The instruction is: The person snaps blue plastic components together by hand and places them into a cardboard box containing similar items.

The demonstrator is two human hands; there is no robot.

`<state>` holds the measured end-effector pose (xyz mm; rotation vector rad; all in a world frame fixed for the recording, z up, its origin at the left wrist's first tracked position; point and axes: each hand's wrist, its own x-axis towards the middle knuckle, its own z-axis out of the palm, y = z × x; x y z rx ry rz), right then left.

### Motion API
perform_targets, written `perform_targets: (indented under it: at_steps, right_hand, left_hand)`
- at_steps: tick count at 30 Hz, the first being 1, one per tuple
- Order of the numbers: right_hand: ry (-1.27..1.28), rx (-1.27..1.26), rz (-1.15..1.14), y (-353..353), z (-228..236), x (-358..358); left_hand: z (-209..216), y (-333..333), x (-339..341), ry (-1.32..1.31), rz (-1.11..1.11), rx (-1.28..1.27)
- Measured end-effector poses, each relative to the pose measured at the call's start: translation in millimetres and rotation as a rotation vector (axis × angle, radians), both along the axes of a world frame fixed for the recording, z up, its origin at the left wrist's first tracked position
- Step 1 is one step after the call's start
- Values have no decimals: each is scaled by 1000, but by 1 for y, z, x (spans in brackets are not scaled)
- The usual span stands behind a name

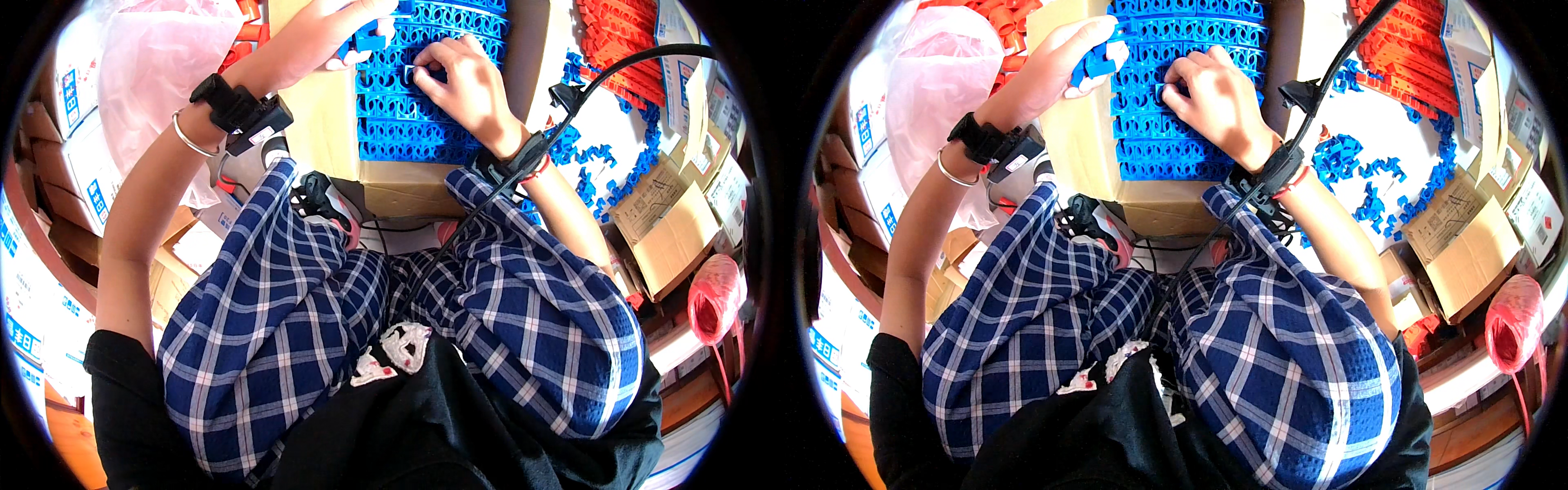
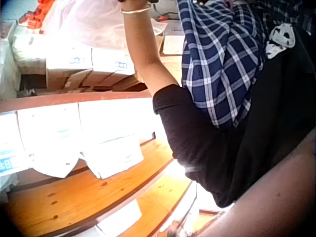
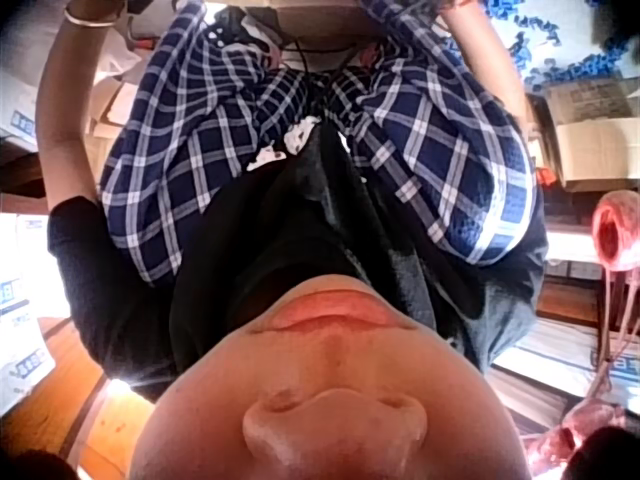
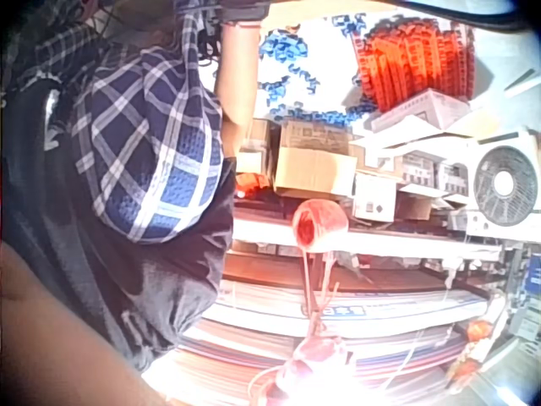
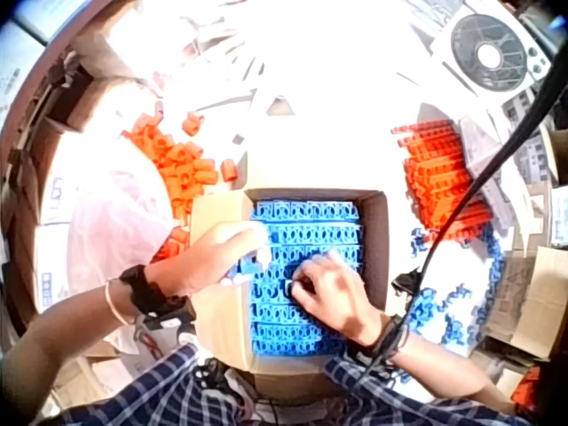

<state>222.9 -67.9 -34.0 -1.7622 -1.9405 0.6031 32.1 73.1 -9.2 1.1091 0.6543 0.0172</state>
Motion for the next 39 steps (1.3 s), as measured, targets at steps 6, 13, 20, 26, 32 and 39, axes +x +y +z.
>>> perform_targets:
  at_steps: [6,13,20,26,32,39]
  right_hand:
    - [-16,-31,41,-3,0,0]
    - [-31,-49,38,-7,-1,4]
    - [-67,-29,93,-7,-1,8]
    - [-125,-2,146,-5,1,6]
    - [-138,-6,159,-8,2,6]
    - [-110,31,244,-4,1,12]
  left_hand:
    - [0,-1,0,-10,-1,-5]
    - [3,-2,2,11,2,18]
    - [-5,-1,-2,-3,-1,-6]
    - [-4,-2,0,3,2,10]
    - [-2,-4,0,9,15,12]
    - [-3,-2,0,14,-16,38]
